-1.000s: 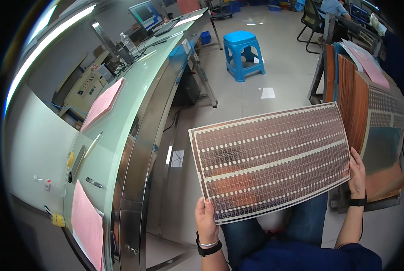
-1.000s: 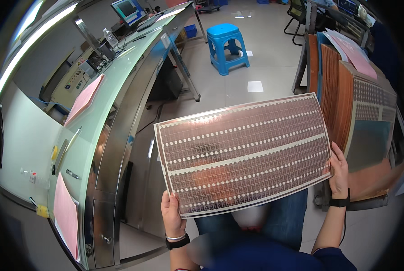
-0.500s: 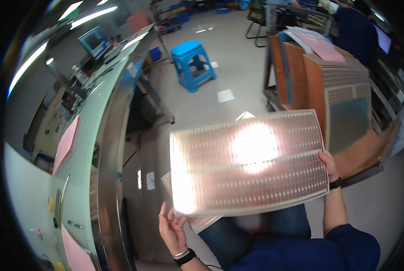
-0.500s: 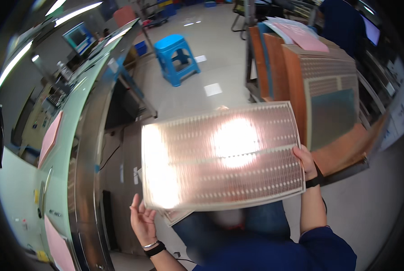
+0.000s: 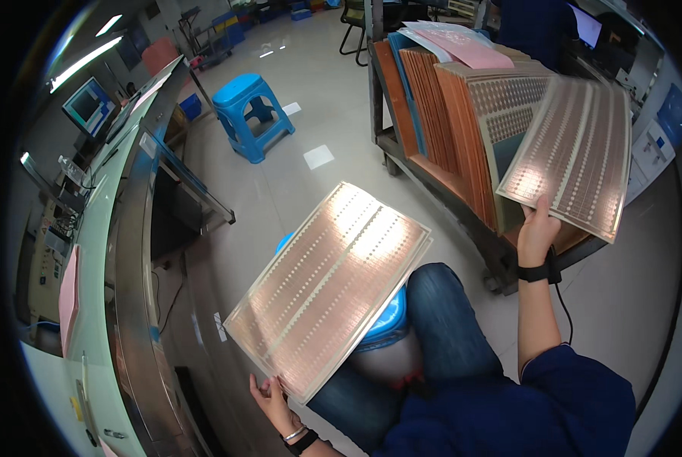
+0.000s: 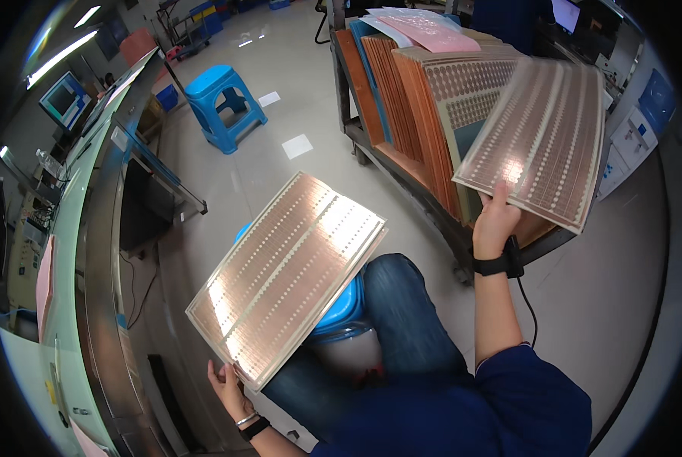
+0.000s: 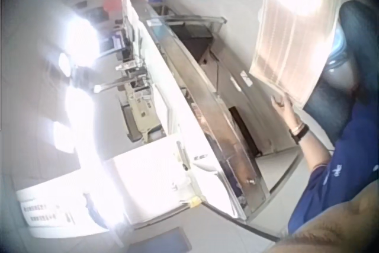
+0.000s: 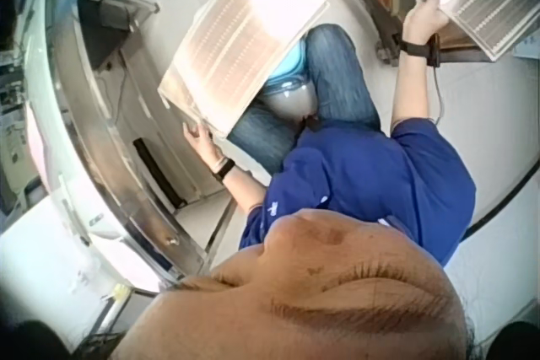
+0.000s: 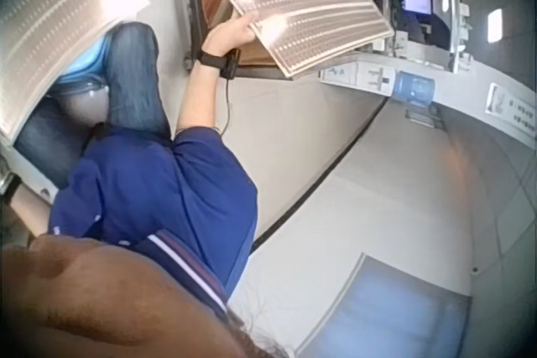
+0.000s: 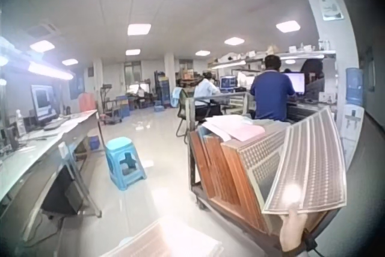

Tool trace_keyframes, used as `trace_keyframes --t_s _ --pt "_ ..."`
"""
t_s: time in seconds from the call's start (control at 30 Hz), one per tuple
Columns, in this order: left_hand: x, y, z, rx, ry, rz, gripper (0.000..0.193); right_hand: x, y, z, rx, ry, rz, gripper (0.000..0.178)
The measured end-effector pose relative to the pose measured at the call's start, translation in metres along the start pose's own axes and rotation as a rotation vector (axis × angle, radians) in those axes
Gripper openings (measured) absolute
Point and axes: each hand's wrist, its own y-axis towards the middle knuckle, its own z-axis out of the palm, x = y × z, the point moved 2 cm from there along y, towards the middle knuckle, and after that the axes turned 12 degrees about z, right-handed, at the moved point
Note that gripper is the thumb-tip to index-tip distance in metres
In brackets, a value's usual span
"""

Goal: The recorder is inspecting and organizing large sheets of printed circuit boards in a fabrication facility.

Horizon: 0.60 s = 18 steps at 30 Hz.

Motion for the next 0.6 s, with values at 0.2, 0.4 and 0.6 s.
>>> trace_keyframes --t_s 0.2,0.4,0.6 --pt "0.016 0.004 -0.002 0.115 -0.071 -0.098 0.040 -0.048 0.036 -0.054 -0.584 -0.772 -0.186 0.053" --pt "0.014 0.004 -0.013 0.198 -0.089 -0.054 0.025 -0.090 0.055 -0.093 -0.605 -1.044 -0.208 0.042" --pt "0.016 0.004 -0.009 0.148 -0.111 -0.087 0.025 -0.106 0.076 -0.094 -0.457 -1.001 -0.151 0.035"
